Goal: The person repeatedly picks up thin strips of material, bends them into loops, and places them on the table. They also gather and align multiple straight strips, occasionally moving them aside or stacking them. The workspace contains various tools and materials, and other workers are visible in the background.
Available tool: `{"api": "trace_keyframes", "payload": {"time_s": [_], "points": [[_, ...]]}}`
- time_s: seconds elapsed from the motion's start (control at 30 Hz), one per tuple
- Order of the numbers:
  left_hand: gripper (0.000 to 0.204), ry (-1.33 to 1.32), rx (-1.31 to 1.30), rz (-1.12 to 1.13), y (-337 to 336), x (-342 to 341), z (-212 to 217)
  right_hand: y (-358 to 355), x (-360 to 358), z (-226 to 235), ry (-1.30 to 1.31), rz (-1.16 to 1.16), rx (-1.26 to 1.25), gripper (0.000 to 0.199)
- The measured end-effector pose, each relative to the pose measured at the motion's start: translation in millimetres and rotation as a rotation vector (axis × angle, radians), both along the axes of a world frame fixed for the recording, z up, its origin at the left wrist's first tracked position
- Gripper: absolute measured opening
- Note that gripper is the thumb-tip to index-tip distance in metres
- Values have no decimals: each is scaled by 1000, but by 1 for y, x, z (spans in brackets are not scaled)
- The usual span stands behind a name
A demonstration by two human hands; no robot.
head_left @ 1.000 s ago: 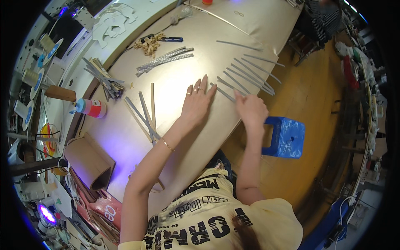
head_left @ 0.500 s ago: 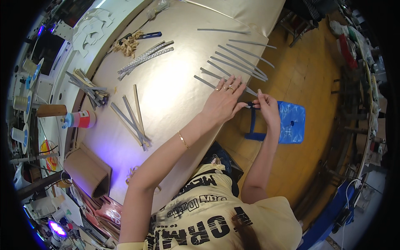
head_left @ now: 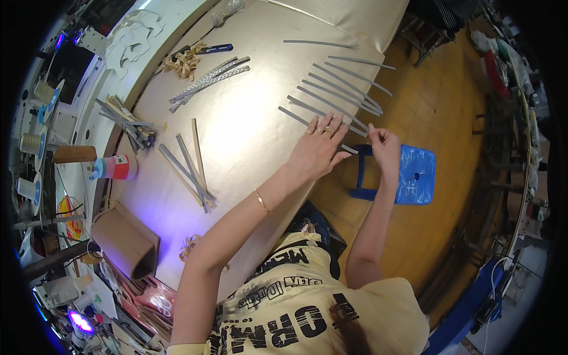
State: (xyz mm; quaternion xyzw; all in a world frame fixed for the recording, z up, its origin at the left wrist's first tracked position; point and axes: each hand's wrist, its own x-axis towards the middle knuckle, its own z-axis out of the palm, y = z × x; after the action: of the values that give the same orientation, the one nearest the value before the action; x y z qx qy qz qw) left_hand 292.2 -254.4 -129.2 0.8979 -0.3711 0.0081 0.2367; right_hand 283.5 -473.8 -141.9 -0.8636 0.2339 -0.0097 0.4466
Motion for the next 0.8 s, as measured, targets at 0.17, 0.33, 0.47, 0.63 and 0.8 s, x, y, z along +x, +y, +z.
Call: {"api": "trace_keyframes", "payload": {"time_s": [0.17,0.33,0.47,0.63,0.8], "points": [[60,-3,-17,2,3,-1,9,2,-6,-9,-58,-98,37,39],[61,4,-55,65,24,-25,32,8,-14,4,-374,-300,-104,32],[59,200,-93,196,68,-81,60,38,-11,42,-560,-303,-300,27],[54,408,-226,288,119,-145,91,149,4,70,-512,288,-19,23],[48,482,-376,610,170,-202,107,286,6,70,-278,886,-91,22]]}}
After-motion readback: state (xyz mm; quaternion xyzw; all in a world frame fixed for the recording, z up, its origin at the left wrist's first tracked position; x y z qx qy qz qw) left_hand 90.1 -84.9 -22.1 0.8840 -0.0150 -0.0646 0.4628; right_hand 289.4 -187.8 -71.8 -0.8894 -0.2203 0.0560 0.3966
